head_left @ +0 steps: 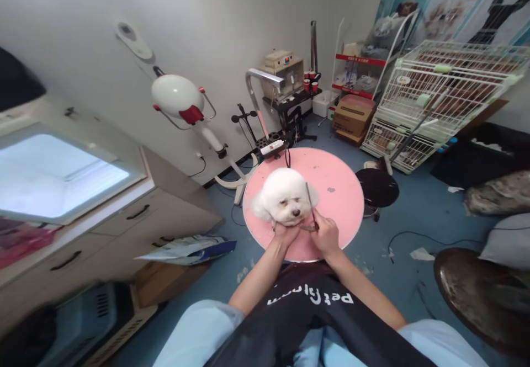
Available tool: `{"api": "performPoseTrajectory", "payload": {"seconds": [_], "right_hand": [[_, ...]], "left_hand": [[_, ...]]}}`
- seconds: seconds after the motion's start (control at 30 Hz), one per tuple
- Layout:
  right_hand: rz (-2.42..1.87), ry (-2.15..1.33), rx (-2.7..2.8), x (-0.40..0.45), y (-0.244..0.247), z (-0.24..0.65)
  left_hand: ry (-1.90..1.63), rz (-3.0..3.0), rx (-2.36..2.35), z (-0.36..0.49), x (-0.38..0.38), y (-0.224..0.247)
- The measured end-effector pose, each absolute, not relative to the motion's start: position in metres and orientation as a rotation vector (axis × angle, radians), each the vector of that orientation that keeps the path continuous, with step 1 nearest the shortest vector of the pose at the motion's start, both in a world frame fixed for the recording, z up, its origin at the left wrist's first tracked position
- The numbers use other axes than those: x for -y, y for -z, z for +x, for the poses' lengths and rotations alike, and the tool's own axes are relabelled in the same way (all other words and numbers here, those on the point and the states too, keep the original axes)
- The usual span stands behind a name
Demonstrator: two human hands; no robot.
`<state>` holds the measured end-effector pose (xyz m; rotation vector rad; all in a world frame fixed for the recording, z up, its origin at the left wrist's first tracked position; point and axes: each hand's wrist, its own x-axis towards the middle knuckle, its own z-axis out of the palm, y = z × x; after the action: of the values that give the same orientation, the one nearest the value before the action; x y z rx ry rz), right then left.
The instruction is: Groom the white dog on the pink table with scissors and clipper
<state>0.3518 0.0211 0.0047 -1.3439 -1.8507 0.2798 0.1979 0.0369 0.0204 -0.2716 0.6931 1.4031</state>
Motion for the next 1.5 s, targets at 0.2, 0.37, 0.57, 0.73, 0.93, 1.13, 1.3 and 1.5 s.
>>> {"api": "performPoseTrajectory", "payload": {"seconds": [0.2,0.37,0.57,0.73,0.93,1.13,1.3,1.5], "right_hand": [[-1.307,-0.392,1.814,-0.02,-0.009,0.353],[-1.405,-0.567,1.799,-0.03,0.001,0.357],[-1.111,-0.396,1.859,-0.012,0.005,0.354],[-1.039,-0.236,1.992,-0.02,-0.007,0.328],[-1.114,-0.304,1.901,-0.021,-0.006,0.34],[-1.573,-0.829,1.632,-0.027,0.047,0.361],[-1.851,-0.985,1.591,-0.043,0.087,0.413],[-1.721,-1.258,1.48,-0.044,0.057,0.408]], "left_hand": [[-1.399,-0.388,-0.738,0.186,-0.031,-0.011],[-1.352,-0.487,-0.807,0.169,-0.024,-0.008],[-1.498,-0.498,-0.676,0.181,-0.027,-0.028],[-1.434,-0.446,-0.654,0.184,-0.032,-0.024],[-1.429,-0.355,-0.609,0.173,-0.032,-0.004],[-1.236,-0.374,-0.804,0.144,-0.03,-0.008],[-1.356,-0.302,-0.822,0.139,-0.032,-0.033],[-1.37,-0.305,-0.825,0.146,-0.036,-0.046]]}}
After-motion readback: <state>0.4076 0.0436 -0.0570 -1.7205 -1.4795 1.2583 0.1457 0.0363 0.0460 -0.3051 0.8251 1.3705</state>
